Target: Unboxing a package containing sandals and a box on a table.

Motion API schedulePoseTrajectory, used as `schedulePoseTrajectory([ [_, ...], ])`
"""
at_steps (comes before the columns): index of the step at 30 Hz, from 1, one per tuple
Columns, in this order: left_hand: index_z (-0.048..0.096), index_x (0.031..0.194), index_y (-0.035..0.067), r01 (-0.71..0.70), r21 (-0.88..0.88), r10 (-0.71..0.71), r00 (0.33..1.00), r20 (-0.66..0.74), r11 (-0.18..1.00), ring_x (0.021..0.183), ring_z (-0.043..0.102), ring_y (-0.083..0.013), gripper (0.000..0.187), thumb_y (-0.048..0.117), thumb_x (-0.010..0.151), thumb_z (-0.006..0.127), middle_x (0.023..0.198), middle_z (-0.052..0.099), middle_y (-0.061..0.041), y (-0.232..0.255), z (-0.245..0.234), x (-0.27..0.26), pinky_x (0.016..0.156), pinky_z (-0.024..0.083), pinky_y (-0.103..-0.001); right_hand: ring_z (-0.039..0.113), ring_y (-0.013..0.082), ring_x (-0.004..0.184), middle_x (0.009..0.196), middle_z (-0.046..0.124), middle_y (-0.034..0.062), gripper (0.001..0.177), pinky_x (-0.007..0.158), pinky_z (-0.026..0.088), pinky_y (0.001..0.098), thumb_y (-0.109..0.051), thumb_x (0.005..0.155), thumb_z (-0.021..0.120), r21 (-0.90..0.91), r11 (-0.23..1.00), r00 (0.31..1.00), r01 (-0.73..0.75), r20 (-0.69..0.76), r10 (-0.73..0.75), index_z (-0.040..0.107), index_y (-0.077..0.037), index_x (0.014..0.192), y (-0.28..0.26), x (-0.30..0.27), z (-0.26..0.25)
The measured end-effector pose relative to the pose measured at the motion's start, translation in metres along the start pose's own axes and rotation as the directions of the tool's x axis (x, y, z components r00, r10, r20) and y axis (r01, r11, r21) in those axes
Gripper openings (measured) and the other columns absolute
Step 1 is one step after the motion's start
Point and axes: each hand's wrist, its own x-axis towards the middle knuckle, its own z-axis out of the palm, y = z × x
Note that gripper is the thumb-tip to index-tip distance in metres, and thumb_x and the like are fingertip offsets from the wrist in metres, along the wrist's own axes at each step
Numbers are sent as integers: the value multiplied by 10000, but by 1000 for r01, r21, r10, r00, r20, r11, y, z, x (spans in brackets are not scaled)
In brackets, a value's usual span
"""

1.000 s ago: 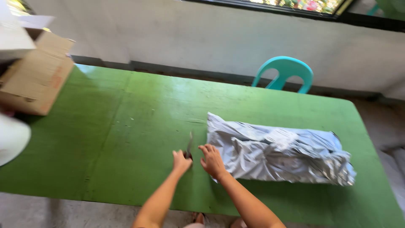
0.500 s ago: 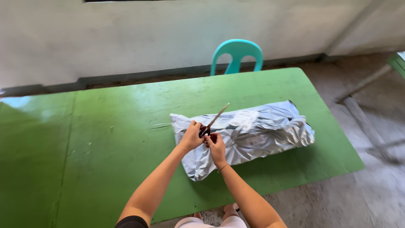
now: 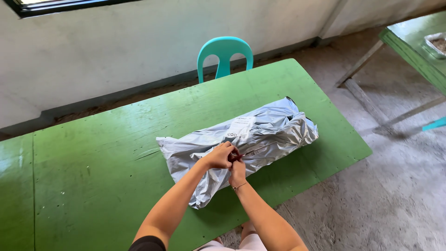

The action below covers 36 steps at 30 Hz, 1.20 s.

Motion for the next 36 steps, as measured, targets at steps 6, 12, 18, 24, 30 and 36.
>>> schedulePoseTrajectory([
  [6,609,1370,92,24,-323,-10,999,46,946,1269,555,-269,710,359,752,833,1349,613,-144,-65,6,28,1083,416,-382,511,116,718,829,598,11,210,643,450,286,-128,912,808,-231,913,882,335,-265,-391,632,-17,935,-25,19,-35],
  [12,653,1373,255,401,134,-329,869,-370,906,1350,569,-291,692,508,738,760,1431,628,-52,-139,-6,38,1119,434,-465,537,114,744,870,636,-9,195,680,485,281,-127,864,802,-272,888,749,371,-478,-459,625,-68,922,-70,21,-76],
  [18,339,1565,387,690,302,-680,717,-154,658,1492,257,-459,1178,821,573,805,1646,280,-96,-147,-6,57,1145,222,-681,571,161,808,916,675,52,336,790,485,302,-201,825,860,-479,851,849,214,-340,-404,632,-15,988,-98,36,-67],
  [24,293,1608,376,809,308,-805,566,-177,501,1456,377,-420,1269,863,541,777,1594,391,-109,-123,-22,66,1120,325,-648,647,218,878,988,726,95,433,842,501,318,-270,762,885,-670,713,916,204,-127,-381,688,-2,1039,-134,76,-55],
  [30,267,1623,374,876,215,-846,477,-239,432,1268,598,-412,1237,906,595,702,1404,568,-205,-152,-11,42,1033,513,-501,721,304,970,1034,751,169,524,881,531,360,-408,747,858,-805,446,900,390,231,-370,698,-35,1080,-171,188,-28],
  [36,106,1647,230,930,64,-865,359,-351,361,1161,639,-394,1171,764,777,681,1283,608,-213,-114,64,33,966,539,-488,664,378,1047,1124,694,196,375,917,528,414,-174,778,738,-664,176,678,727,655,-334,672,-30,1119,-152,343,8],
])
